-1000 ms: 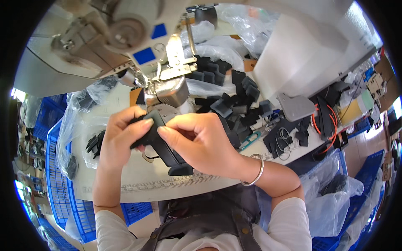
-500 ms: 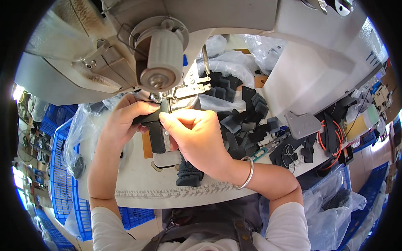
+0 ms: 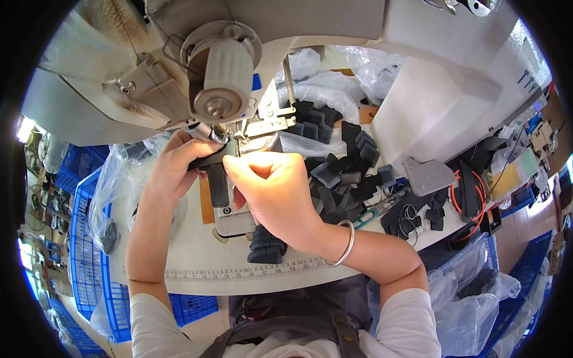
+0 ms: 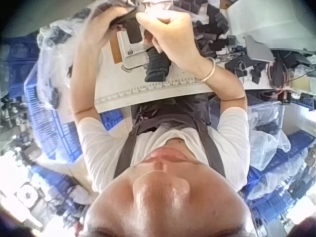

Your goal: Stitching small black fabric components using a sewing machine in a factory setting.

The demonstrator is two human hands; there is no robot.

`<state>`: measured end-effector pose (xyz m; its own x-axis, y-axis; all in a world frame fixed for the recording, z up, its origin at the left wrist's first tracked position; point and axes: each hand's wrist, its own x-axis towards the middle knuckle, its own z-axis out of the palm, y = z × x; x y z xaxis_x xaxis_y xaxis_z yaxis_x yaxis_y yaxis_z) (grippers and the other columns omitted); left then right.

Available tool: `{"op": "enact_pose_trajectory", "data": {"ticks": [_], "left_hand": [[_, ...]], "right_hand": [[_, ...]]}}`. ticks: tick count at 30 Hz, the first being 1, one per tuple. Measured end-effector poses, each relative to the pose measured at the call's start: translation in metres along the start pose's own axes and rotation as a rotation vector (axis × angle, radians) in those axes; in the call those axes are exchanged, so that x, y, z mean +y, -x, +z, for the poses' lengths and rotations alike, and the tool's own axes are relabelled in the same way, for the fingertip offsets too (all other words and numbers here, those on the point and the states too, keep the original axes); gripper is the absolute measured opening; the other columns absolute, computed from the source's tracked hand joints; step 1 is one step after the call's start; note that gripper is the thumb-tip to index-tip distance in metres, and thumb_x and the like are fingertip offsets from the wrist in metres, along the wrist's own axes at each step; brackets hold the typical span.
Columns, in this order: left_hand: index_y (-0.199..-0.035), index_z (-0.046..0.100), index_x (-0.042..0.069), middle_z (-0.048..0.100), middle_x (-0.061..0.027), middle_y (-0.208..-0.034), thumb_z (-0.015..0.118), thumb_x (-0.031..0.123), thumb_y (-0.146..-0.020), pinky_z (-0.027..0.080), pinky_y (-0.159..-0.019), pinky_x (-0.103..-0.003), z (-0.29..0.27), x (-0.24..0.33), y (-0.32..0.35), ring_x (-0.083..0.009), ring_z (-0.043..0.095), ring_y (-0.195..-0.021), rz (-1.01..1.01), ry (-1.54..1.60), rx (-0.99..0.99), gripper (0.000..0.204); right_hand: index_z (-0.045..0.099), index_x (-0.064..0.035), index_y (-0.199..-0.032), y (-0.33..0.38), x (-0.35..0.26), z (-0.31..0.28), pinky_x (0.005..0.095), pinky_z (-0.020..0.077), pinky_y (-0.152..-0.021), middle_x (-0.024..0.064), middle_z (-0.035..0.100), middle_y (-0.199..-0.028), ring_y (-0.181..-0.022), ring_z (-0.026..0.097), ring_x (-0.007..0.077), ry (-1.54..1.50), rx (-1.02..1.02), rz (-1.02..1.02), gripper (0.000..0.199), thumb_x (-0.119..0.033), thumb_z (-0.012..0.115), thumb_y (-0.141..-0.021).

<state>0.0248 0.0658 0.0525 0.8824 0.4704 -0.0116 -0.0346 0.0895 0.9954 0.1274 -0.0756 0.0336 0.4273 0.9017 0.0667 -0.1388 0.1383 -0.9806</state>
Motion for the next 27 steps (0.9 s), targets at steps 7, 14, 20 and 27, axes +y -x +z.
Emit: {"op": "enact_pose_trajectory", "data": {"ticks": [7, 14, 20, 27], "left_hand": [[-0.080, 0.060, 0.001, 0.059, -0.0040, -0.066, 0.060, 0.013, -0.074, 0.038, -0.044, -0.019, 0.002, 0.001, 0.003, -0.0077, 0.051, -0.050, -0.008, -0.024, -0.008, 0.014], [-0.082, 0.060, 0.000, 0.059, -0.0044, -0.067, 0.061, 0.014, -0.074, 0.039, -0.043, -0.020, 0.000, 0.000, 0.002, -0.0082, 0.053, -0.052, -0.002, -0.022, 0.011, 0.016], [-0.083, 0.059, 0.001, 0.058, -0.0030, -0.066, 0.062, 0.018, -0.076, 0.037, -0.041, -0.018, -0.009, 0.000, 0.002, -0.0068, 0.053, -0.052, -0.083, -0.017, -0.088, 0.018], [-0.083, 0.060, 0.003, 0.055, 0.0018, -0.066, 0.063, 0.020, -0.078, 0.035, -0.044, -0.017, -0.008, 0.003, 0.005, -0.0028, 0.046, -0.051, -0.058, -0.129, -0.101, 0.018]], "right_hand": [[0.054, -0.0042, -0.056, 0.001, 0.003, -0.001, 0.0186, 0.0266, -0.035, -0.0008, 0.052, -0.050, -0.038, 0.038, 0.0012, -0.017, -0.002, -0.012, 0.028, -0.016, 0.055, -0.082], [0.054, -0.0043, -0.057, -0.001, 0.005, -0.002, 0.0183, 0.0268, -0.034, 0.0000, 0.053, -0.050, -0.037, 0.038, 0.0015, -0.031, -0.017, -0.009, 0.028, -0.016, 0.055, -0.082], [0.055, -0.0038, -0.059, 0.000, 0.004, -0.001, 0.0180, 0.0272, -0.033, 0.0005, 0.054, -0.051, -0.036, 0.039, 0.0019, -0.034, -0.011, -0.017, 0.027, -0.016, 0.054, -0.082], [0.054, -0.0042, -0.058, 0.000, 0.005, -0.002, 0.0183, 0.0269, -0.034, 0.0000, 0.053, -0.050, -0.037, 0.039, 0.0017, -0.018, -0.013, -0.028, 0.027, -0.016, 0.054, -0.083]]}}
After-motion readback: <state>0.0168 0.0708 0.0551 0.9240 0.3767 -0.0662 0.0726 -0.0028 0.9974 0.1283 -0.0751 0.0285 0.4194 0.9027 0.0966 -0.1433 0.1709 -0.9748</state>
